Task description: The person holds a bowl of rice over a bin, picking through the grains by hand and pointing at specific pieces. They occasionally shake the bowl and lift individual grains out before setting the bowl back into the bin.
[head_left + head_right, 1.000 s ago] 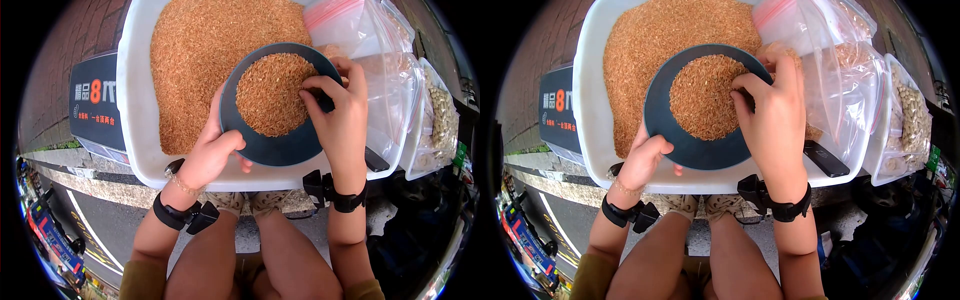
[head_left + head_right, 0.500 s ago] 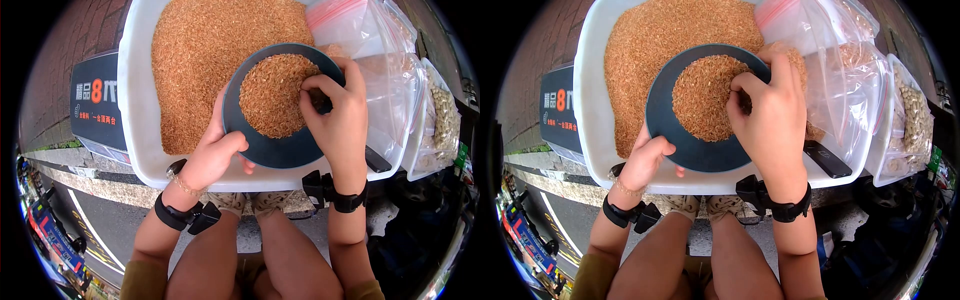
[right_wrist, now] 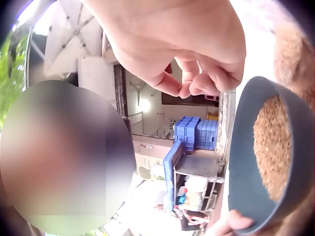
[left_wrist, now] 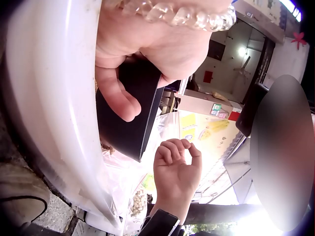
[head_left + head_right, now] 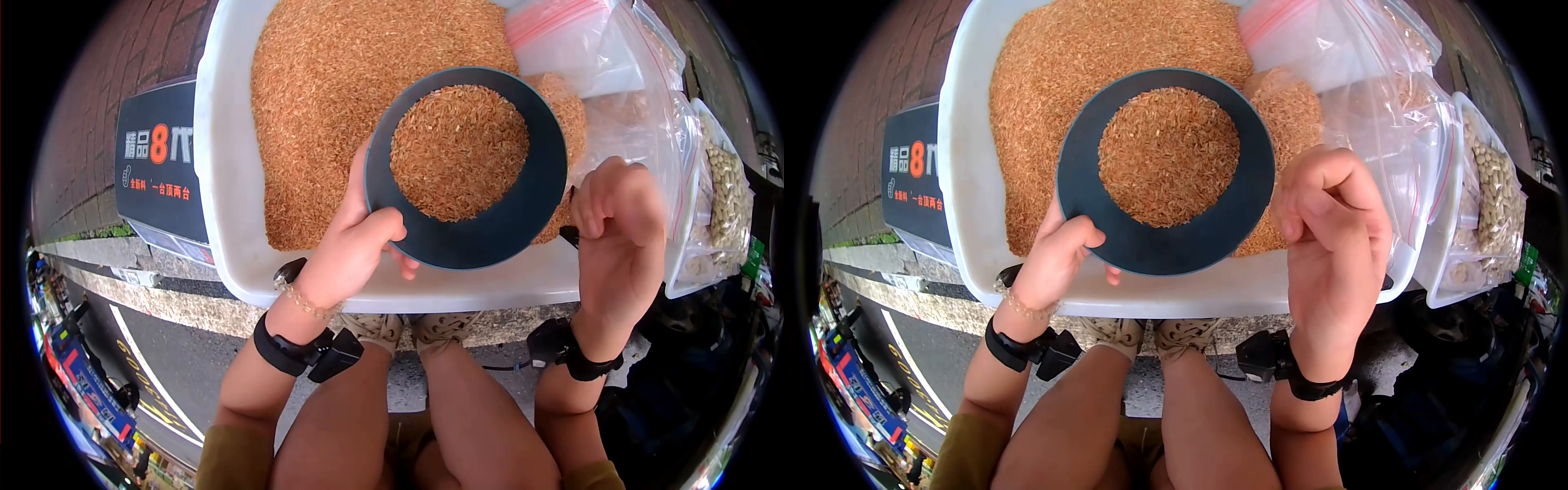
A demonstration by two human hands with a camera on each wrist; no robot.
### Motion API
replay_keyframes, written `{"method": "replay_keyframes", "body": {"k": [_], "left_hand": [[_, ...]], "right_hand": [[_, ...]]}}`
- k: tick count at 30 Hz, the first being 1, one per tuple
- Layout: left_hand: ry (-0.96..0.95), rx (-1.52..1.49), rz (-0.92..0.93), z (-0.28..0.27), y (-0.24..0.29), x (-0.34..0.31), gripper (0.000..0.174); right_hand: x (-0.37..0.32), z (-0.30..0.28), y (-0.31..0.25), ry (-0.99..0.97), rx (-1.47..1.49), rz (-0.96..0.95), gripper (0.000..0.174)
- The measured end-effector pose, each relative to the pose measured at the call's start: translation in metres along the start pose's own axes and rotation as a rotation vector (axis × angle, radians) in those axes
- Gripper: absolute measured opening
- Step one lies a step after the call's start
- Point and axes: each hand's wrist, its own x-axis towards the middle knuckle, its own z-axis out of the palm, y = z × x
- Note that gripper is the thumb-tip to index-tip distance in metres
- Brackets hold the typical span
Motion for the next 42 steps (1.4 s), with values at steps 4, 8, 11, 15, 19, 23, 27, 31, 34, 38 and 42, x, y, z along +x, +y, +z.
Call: {"method": "replay_keyframes", "body": {"k": [4,8,11,15,19,23,27,31,34,38,42], "left_hand": [[0.034,0.011,-0.025,0.002,0.003,0.0,0.075],[0.026,0.018,-0.03,0.002,0.004,0.0,0.077],[0.035,0.012,-0.042,0.002,0.003,0.0,0.077],[0.048,0.031,-0.029,0.002,0.001,0.001,0.076],[0.053,0.05,-0.023,0.004,0.002,0.001,0.076],[0.049,0.092,-0.003,0.005,0.003,-0.001,0.073],[0.029,0.085,-0.012,0.004,0.002,-0.001,0.073],[0.031,0.055,-0.003,0.005,0.003,0.0,0.074],[0.029,0.063,-0.011,0.005,0.003,0.0,0.074],[0.034,0.085,-0.002,0.004,0.001,0.0,0.074],[0.027,0.094,-0.001,0.005,0.001,0.0,0.074]], "right_hand": [[0.003,0.003,0.004,-0.171,0.797,0.503,0.01],[0.006,0.006,0.016,-0.223,0.941,0.589,0.01],[0.011,0.007,0.018,-0.213,0.787,0.558,0.011],[0.01,0.025,0.019,-0.167,-0.598,0.07,0.009],[0.016,0.037,0.021,-0.176,-0.95,-0.096,0.01],[0.02,0.036,0.034,-0.155,-0.975,-0.196,0.018],[0.024,0.036,0.032,-0.205,-1.02,-0.178,0.013],[0.025,0.036,0.033,-0.224,-1.061,-0.161,0.009],[0.025,0.036,0.034,-0.227,-1.078,-0.171,0.008],[0.025,0.036,0.034,-0.244,-1.082,-0.155,0.006],[0.024,0.034,0.035,-0.235,-1.048,-0.135,0.004]]}}
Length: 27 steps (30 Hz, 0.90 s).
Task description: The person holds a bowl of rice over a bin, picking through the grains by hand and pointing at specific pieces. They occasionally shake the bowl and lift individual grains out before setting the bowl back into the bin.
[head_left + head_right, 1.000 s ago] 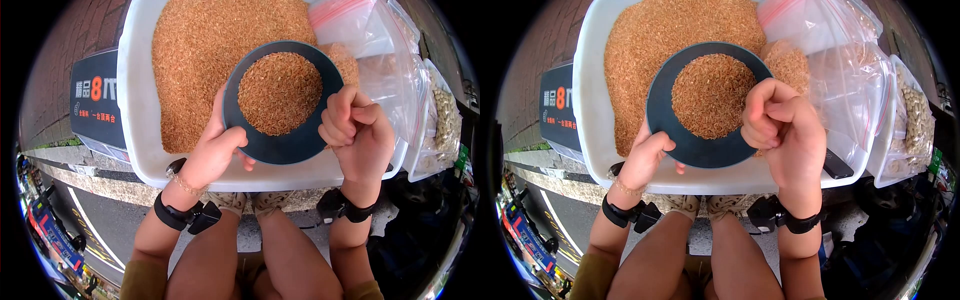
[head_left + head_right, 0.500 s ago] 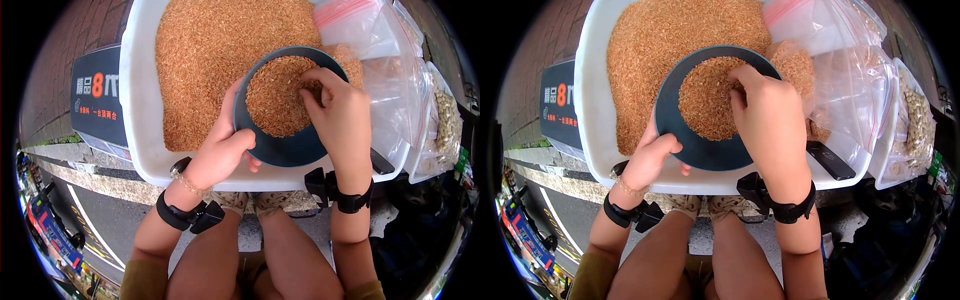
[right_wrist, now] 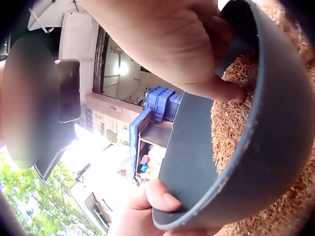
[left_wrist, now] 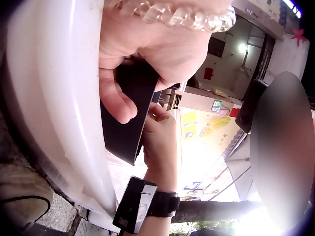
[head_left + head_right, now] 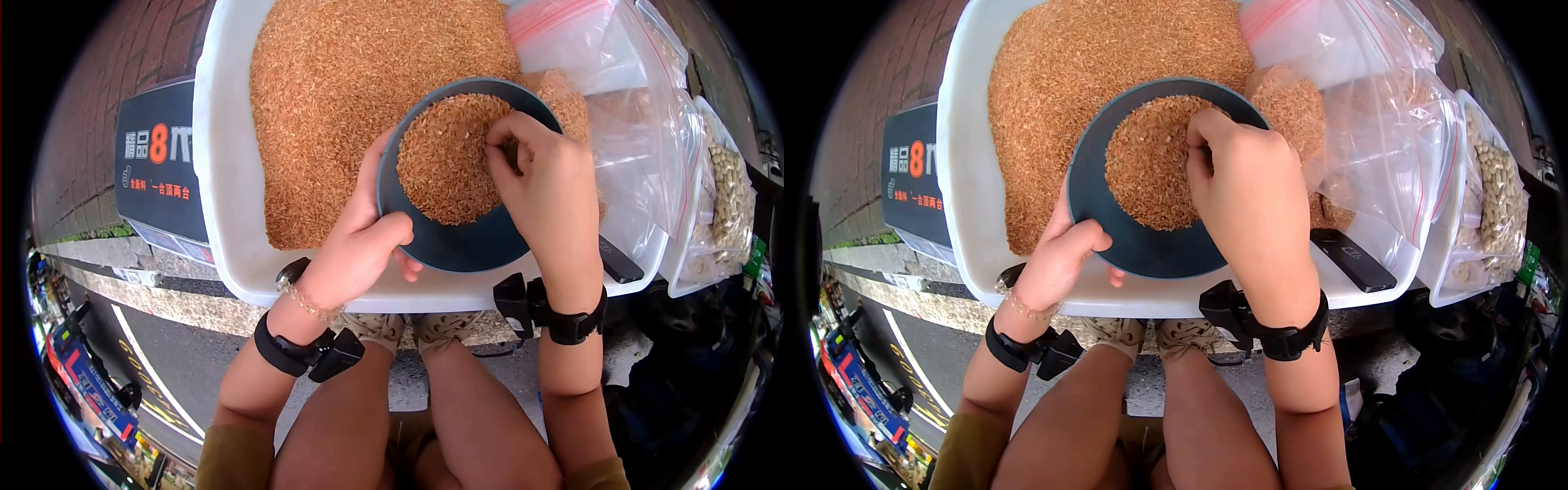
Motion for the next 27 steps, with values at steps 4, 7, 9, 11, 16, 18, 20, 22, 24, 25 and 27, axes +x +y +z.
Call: {"method": "replay_keyframes", "body": {"k": [4,7,9,11,16,18,20,22,24,25,27], "left_hand": [[-0.002,-0.005,-0.001,-0.001,-0.001,0.001,0.075],[-0.013,-0.036,0.007,-0.001,0.0,0.001,0.075],[-0.011,-0.039,0.009,-0.001,0.001,0.001,0.075],[-0.013,-0.053,-0.009,-0.002,0.001,0.0,0.075],[0.006,-0.113,-0.033,-0.003,0.001,-0.001,0.073],[-0.002,-0.15,-0.021,-0.004,0.0,-0.001,0.073],[0.049,-0.197,-0.026,-0.004,-0.002,-0.001,0.072],[0.045,-0.198,-0.011,-0.005,-0.001,-0.002,0.071],[0.043,-0.199,0.004,-0.004,0.0,-0.001,0.069],[0.055,-0.206,0.013,-0.004,0.0,-0.001,0.067],[0.073,-0.212,0.02,-0.003,0.0,-0.002,0.065]], "right_hand": [[-0.006,-0.013,-0.002,-0.091,0.235,0.128,0.007],[-0.017,-0.021,0.003,-0.038,0.9,0.28,0.012],[-0.025,-0.032,0.02,-0.113,1.299,0.317,0.006],[-0.033,-0.042,0.035,-0.214,1.818,0.353,0.006],[-0.051,-0.028,0.072,-0.207,2.309,0.407,0.008],[-0.055,-0.024,0.074,-0.199,2.309,0.418,0.008],[-0.056,-0.019,0.074,-0.19,2.311,0.43,0.008],[-0.054,-0.014,0.073,-0.215,2.328,0.423,0.009],[-0.051,-0.01,0.07,-0.235,2.334,0.408,0.009],[-0.05,-0.009,0.069,-0.258,2.339,0.39,0.009],[-0.049,-0.008,0.065,-0.256,2.334,0.398,0.009]]}}
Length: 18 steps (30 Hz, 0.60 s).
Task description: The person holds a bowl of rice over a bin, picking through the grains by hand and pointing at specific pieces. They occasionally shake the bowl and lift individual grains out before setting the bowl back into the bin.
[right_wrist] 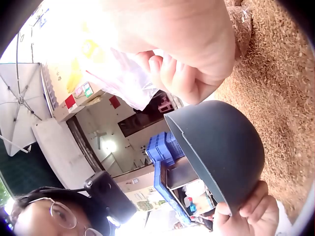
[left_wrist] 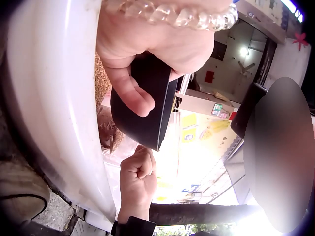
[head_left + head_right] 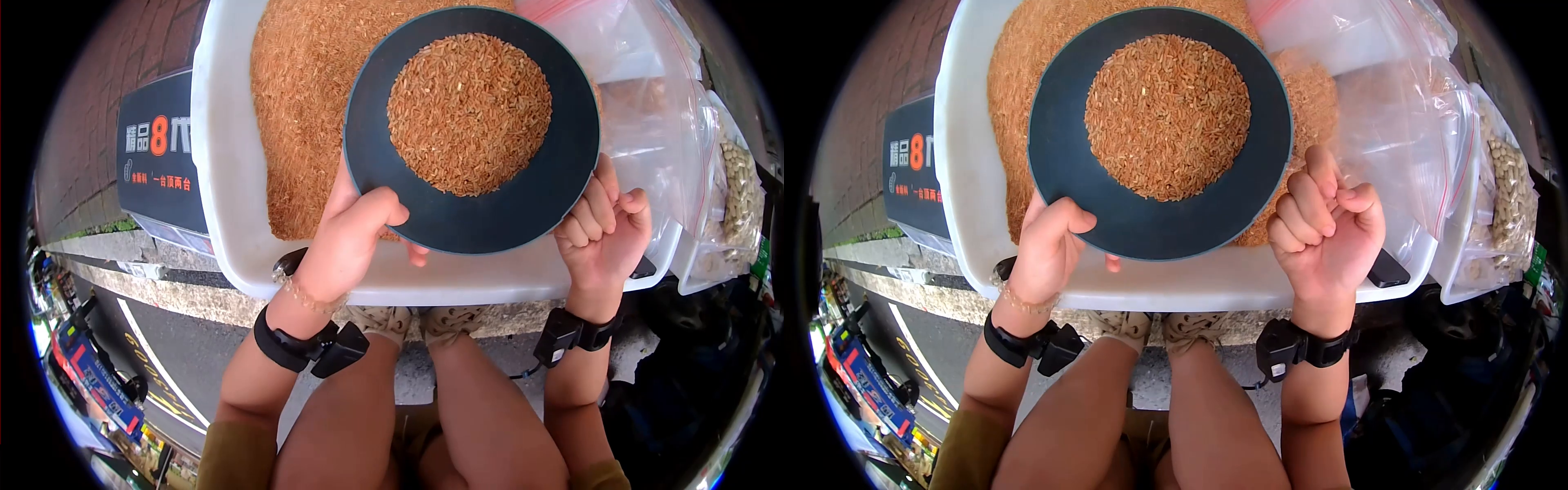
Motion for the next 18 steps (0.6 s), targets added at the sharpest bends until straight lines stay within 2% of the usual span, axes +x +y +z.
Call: {"method": "replay_keyframes", "body": {"k": [3,5,9,11,18], "left_hand": [[-0.008,-0.004,0.015,-0.0006,-0.0007,-0.0005,0.063],[-0.012,0.051,0.066,-0.0011,-0.0027,-0.0015,0.038],[-0.008,0.037,0.057,-0.0008,-0.0014,-0.0016,0.038],[-0.045,-0.013,0.032,-0.0022,-0.0011,-0.0006,0.068],[-0.032,0.017,0.039,0.0007,-0.0007,-0.0013,0.075]], "right_hand": [[0.0015,0.0012,0.0028,-0.001,-0.012,0.012,0.01],[0.0016,0.0011,0.0044,-0.007,-0.018,0.024,0.01],[0.0002,-0.0014,0.0079,0.016,-0.007,0.027,0.009],[0.0001,-0.0019,0.0088,0.047,0.003,0.016,0.009],[0.0012,-0.0049,0.0069,0.037,0.014,0.02,0.009]]}}
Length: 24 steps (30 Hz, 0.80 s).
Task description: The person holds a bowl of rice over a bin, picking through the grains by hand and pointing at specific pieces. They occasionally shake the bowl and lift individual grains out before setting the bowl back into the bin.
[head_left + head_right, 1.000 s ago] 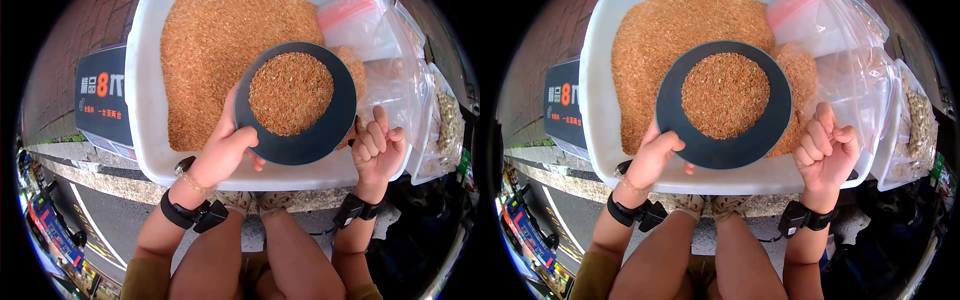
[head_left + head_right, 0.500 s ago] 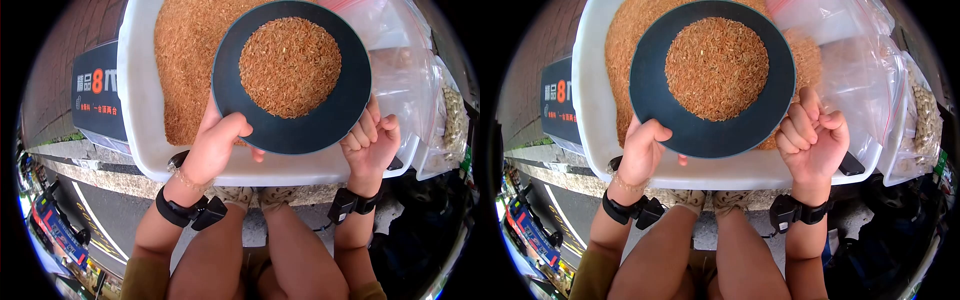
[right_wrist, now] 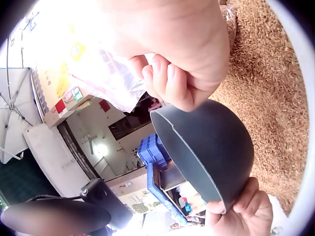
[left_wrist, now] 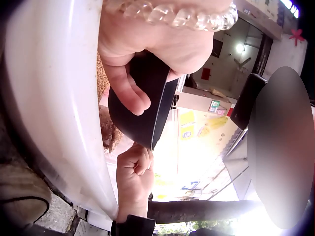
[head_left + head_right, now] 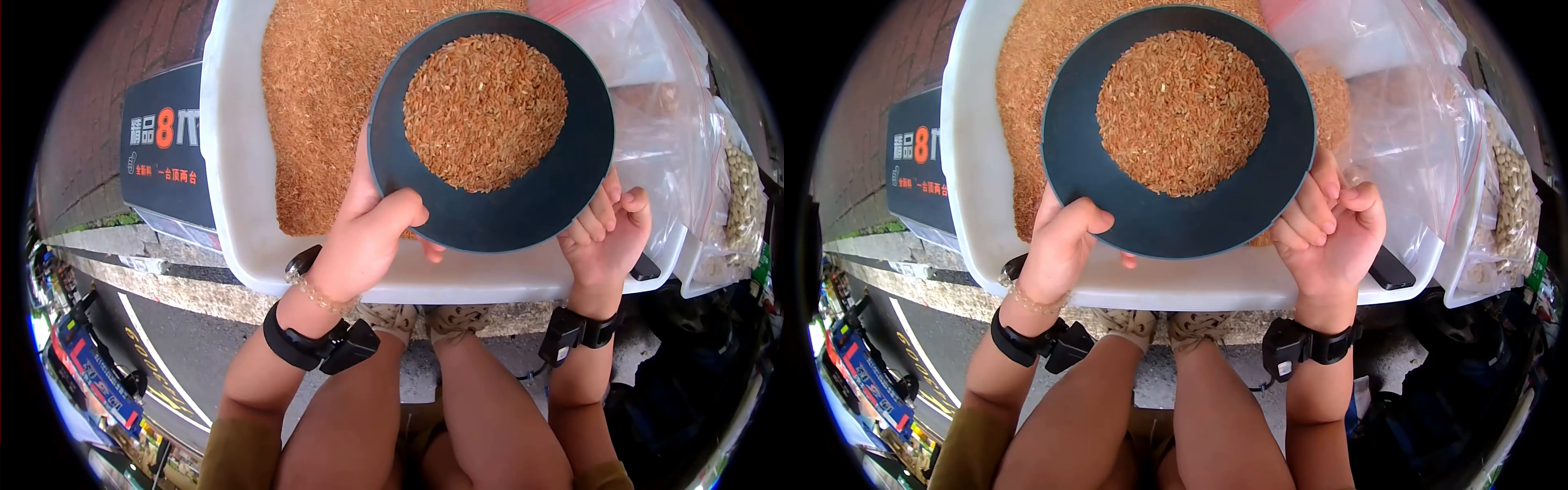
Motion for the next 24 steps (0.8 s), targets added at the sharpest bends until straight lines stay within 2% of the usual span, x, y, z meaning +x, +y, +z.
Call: {"method": "replay_keyframes", "body": {"k": [8,14,16,19,24], "left_hand": [[-0.011,0.011,0.005,-0.002,0.0,0.001,0.076],[0.046,0.047,0.007,0.0,-0.003,0.001,0.07],[0.027,0.049,0.018,-0.001,-0.004,0.001,0.069],[0.017,0.06,0.039,0.0,-0.004,0.001,0.068],[0.022,0.082,0.065,-0.001,-0.006,0.002,0.068]], "right_hand": [[0.004,0.004,0.0,-0.019,0.027,-0.012,0.01],[0.003,0.006,0.002,0.162,-0.037,-0.082,0.013],[0.004,0.006,0.002,0.343,-0.043,-0.108,0.016],[0.003,0.005,0.002,0.39,-0.024,-0.177,0.02],[0.0,-0.005,0.001,0.323,-0.101,-0.141,0.024]]}}
